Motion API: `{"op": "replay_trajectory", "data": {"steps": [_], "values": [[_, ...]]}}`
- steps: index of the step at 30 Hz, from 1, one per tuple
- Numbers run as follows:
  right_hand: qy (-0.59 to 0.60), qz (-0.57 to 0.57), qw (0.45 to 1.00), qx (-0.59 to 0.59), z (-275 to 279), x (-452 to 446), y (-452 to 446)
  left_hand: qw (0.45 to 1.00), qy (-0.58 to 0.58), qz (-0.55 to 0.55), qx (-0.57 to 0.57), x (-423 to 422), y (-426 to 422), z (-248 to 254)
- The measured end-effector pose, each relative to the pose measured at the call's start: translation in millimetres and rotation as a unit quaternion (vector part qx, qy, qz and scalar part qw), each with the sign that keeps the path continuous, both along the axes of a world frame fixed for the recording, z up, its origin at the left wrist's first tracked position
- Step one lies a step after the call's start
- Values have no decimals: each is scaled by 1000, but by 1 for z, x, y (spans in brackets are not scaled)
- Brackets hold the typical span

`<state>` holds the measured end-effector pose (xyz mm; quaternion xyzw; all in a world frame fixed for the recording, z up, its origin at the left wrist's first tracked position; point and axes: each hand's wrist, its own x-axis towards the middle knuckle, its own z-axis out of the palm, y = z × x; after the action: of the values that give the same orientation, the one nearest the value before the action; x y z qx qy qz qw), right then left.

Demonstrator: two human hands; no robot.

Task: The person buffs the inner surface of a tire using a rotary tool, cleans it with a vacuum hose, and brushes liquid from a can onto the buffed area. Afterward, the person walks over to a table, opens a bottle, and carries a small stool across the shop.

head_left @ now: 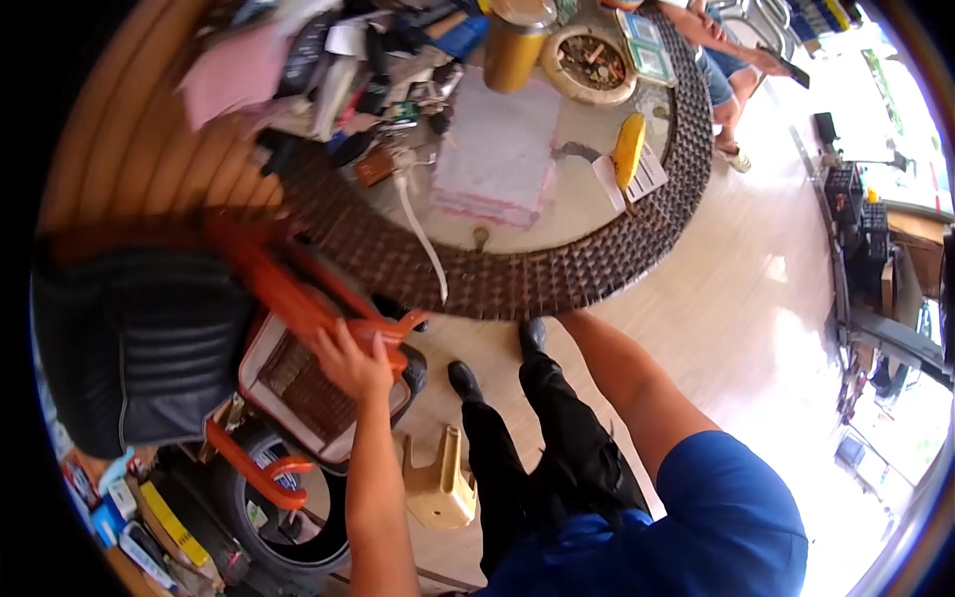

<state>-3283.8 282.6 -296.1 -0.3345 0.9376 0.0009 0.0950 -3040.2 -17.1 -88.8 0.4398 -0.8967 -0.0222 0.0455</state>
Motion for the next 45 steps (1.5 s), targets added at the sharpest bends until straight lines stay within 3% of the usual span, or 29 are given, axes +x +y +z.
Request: {"op": "replay_trajectory", "data": {"steps": [3,5,13,24,30,34,36,38,39,40,41,43,44,45], "values": [[-193,-108,973,60,-45,-40,-15,998,42,-43,-33,3,-3,-17],[-230,-131,962,67,-80,-66,-25,998,10,-48,-45,1,-3,-21],[-269,-141,952,31,-189,-119,-90,998,-7,-61,9,-2,-3,-25],[-282,-177,942,31,-208,-125,-99,998,-16,-61,11,-1,-4,-26],[-255,-151,955,17,-145,-72,-18,998,-7,-65,-2,-4,-6,-16],[-256,-89,960,69,-76,7,100,999,-3,-40,-8,-2,-5,-9],[-357,-132,914,139,-45,52,174,999,-10,-29,-12,-3,-3,3],[-493,-261,806,196,-10,81,242,1000,-6,-7,11,0,-3,7],[-533,-224,771,267,9,85,269,1000,27,-3,1,-24,7,40],[-533,-218,754,316,30,92,287,996,-10,45,70,-38,10,70],[-522,-249,762,293,58,99,301,994,-11,66,87,-37,12,85],[-463,-102,832,288,37,100,371,981,-51,95,160,-11,1,75],[-494,-125,816,274,62,92,364,991,-34,62,115,15,2,31],[-522,-152,798,262,103,87,345,987,-31,62,148,26,11,28]]}}
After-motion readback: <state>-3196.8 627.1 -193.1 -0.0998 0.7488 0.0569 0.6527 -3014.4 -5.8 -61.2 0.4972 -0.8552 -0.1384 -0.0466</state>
